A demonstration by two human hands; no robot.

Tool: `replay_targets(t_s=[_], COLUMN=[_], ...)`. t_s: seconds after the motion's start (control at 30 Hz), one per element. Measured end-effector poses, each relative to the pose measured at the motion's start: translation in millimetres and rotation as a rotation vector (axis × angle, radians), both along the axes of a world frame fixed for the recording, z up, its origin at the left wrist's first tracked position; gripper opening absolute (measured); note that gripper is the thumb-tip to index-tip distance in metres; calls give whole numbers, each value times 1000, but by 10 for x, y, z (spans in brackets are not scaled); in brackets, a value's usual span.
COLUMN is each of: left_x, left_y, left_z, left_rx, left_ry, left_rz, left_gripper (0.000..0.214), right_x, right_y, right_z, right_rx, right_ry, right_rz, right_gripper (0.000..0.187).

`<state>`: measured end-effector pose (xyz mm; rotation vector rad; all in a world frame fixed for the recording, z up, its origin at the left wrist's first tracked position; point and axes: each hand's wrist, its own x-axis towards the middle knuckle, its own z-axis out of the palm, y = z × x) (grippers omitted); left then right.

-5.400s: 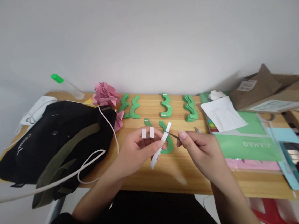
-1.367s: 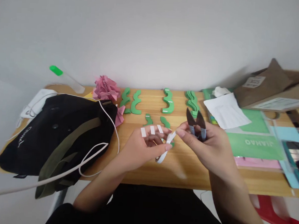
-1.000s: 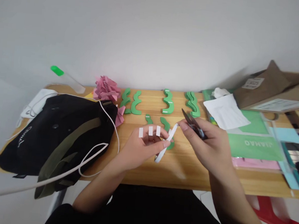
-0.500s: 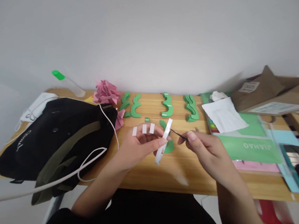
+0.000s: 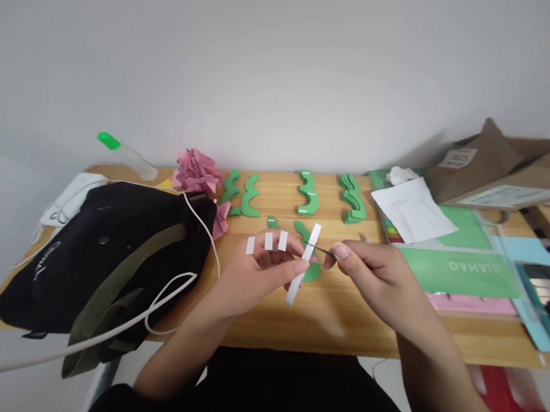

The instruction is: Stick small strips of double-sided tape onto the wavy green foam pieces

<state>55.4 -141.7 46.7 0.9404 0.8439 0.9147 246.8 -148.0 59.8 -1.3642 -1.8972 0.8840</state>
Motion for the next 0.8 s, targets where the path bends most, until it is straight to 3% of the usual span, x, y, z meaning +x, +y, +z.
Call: replay_targets(t_s=[0.8], left_x=[-33], left_y=[-12], left_z=[-10], left_rx=[29], left_ry=[36], left_rz=[-40], left_gripper=[10], right_x=[6], right_y=[-5], right_z=[4], right_rx=[-7], right_ry=[-27], right_rz=[-5], right_gripper=[45])
